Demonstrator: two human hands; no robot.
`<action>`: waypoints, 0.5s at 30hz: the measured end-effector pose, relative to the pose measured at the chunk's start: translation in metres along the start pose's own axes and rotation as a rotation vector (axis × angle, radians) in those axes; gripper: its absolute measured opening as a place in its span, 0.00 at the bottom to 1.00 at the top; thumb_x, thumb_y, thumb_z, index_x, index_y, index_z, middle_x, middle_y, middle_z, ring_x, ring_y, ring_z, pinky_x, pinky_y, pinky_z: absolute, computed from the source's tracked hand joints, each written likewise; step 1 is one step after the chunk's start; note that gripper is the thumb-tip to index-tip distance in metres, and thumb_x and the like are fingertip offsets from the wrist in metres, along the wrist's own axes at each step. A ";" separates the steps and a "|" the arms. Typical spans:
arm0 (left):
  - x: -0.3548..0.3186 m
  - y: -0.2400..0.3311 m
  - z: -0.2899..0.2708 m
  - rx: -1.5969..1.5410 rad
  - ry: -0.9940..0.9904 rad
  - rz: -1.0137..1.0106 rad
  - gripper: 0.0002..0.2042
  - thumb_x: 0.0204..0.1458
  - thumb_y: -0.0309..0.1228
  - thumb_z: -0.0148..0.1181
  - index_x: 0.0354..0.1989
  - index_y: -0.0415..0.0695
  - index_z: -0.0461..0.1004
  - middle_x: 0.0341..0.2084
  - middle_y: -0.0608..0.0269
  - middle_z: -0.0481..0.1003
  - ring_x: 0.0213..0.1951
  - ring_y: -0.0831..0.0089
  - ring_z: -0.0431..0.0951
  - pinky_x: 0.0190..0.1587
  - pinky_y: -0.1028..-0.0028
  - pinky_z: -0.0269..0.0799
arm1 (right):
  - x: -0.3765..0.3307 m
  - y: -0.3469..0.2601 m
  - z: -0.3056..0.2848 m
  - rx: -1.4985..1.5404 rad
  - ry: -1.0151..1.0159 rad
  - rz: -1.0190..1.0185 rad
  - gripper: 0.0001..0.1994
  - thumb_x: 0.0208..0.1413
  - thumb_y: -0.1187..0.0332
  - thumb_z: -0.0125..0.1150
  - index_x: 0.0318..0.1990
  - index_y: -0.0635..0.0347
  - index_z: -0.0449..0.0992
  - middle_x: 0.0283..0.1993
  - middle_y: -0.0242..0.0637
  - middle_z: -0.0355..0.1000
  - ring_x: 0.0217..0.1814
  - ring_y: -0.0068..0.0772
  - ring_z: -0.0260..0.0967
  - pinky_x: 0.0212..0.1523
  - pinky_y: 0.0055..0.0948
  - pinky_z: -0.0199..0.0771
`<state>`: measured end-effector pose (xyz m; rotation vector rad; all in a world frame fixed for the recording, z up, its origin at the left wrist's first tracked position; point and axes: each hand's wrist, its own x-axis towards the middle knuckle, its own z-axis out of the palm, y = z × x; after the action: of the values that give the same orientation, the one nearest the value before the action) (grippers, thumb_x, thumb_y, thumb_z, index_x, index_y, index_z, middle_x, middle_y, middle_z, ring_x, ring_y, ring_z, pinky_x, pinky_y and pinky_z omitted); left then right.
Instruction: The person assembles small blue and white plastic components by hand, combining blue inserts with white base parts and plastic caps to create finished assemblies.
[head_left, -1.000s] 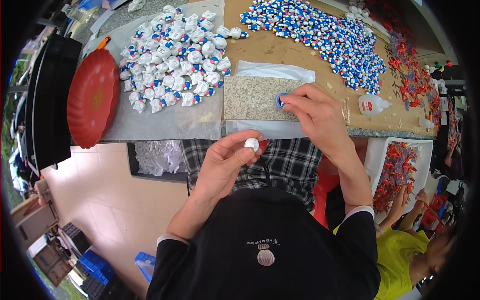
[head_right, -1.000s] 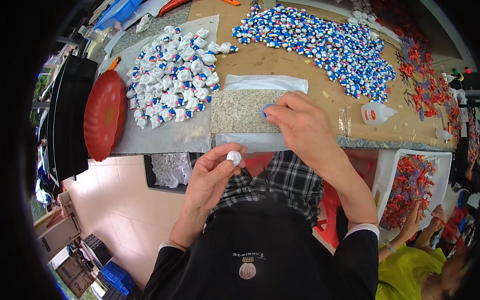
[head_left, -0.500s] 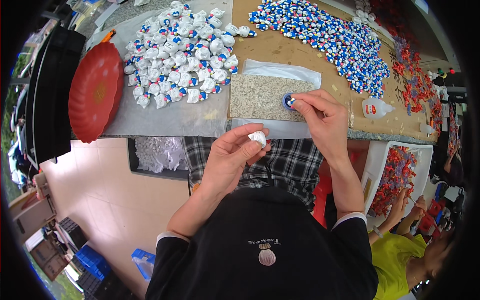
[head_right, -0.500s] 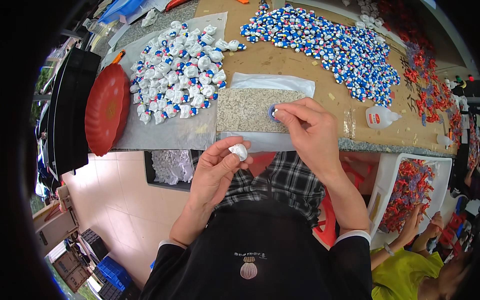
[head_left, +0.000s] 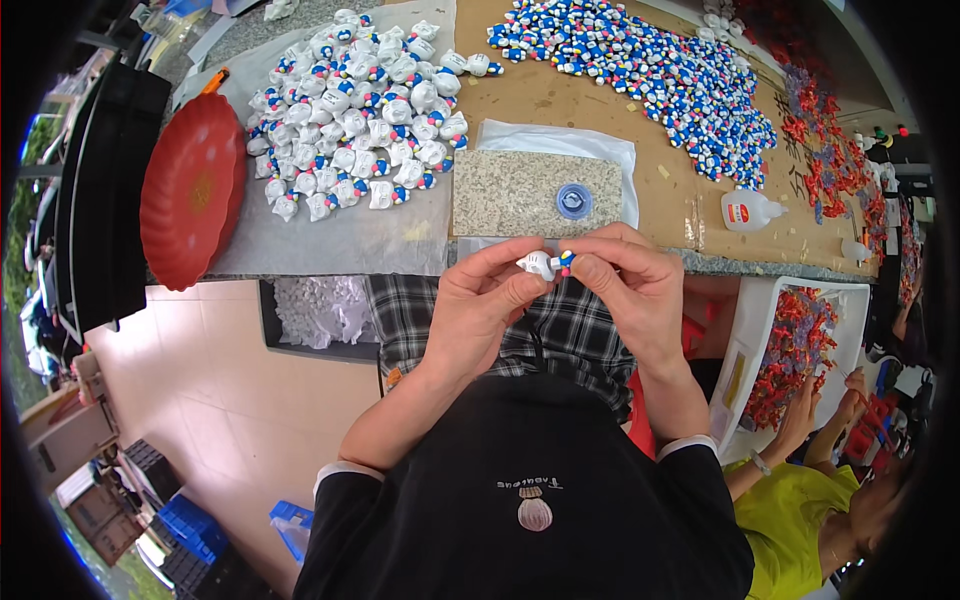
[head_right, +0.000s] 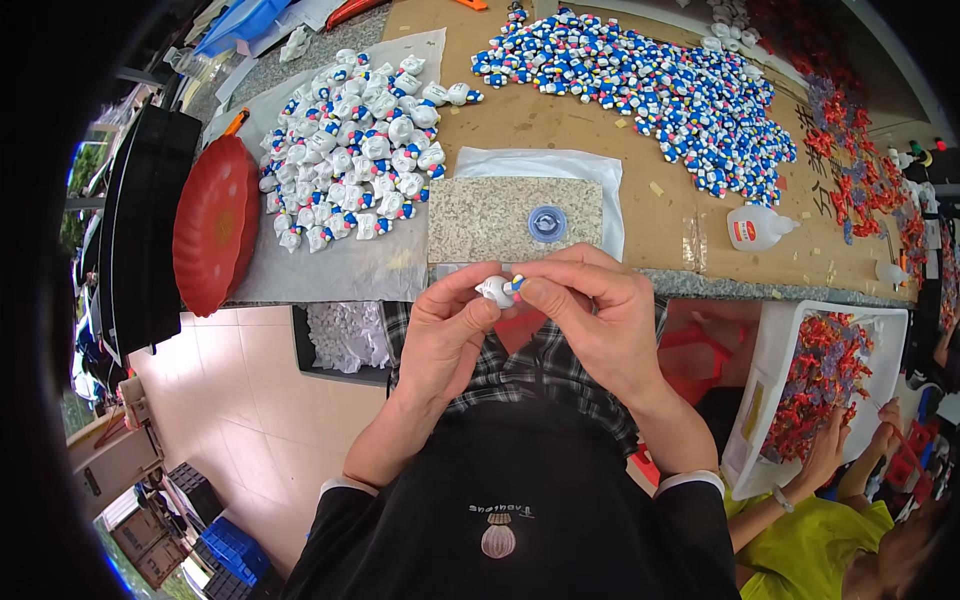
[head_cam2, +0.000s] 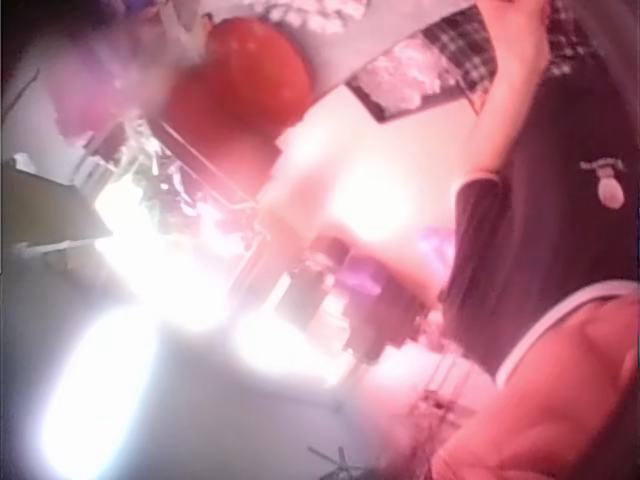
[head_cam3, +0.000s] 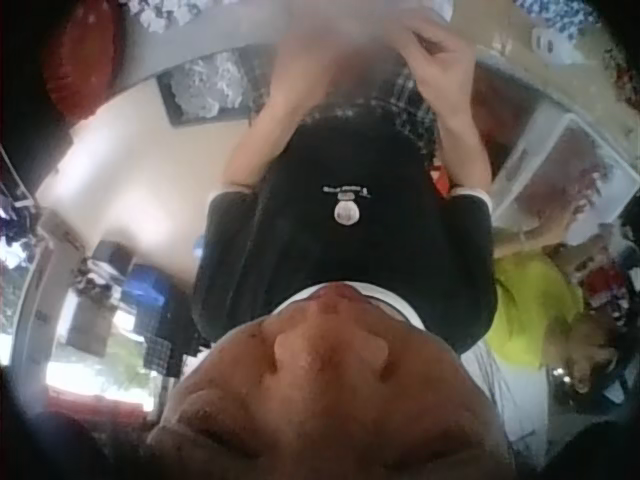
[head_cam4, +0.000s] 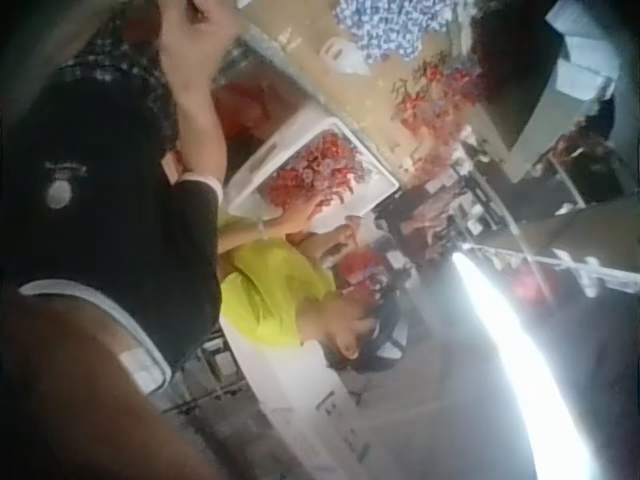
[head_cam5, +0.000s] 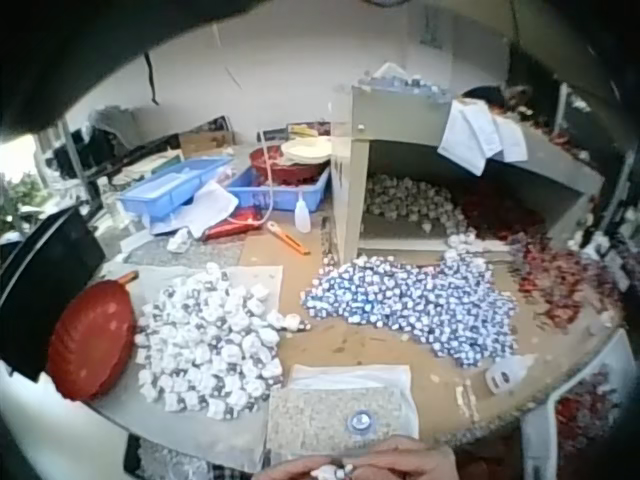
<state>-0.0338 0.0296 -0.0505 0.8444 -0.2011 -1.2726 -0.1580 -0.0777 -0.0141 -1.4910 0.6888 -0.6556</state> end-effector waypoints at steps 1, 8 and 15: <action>0.000 0.000 0.001 0.013 0.002 0.013 0.15 0.47 0.21 0.60 0.45 0.40 0.71 0.32 0.63 0.75 0.33 0.81 0.75 0.31 0.85 0.71 | -0.001 0.002 0.001 -0.042 -0.005 -0.015 0.07 0.49 0.75 0.61 0.37 0.60 0.79 0.29 0.29 0.71 0.24 0.11 0.59 0.21 0.15 0.53; 0.001 -0.003 0.003 0.074 -0.036 0.201 0.13 0.45 0.18 0.60 0.41 0.36 0.72 0.32 0.61 0.75 0.33 0.80 0.75 0.31 0.86 0.71 | -0.009 0.011 0.016 -0.054 0.060 -0.108 0.09 0.47 0.77 0.61 0.37 0.62 0.78 0.30 0.33 0.72 0.27 0.17 0.66 0.25 0.15 0.63; -0.001 0.009 -0.001 0.195 -0.028 0.211 0.11 0.47 0.19 0.59 0.40 0.35 0.72 0.30 0.61 0.75 0.29 0.81 0.74 0.26 0.87 0.67 | -0.011 0.014 0.027 0.002 0.062 -0.055 0.10 0.47 0.78 0.60 0.39 0.63 0.78 0.32 0.35 0.72 0.33 0.22 0.68 0.33 0.18 0.67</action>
<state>-0.0269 0.0318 -0.0449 0.9462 -0.4312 -1.0787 -0.1454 -0.0524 -0.0291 -1.4968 0.6959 -0.7472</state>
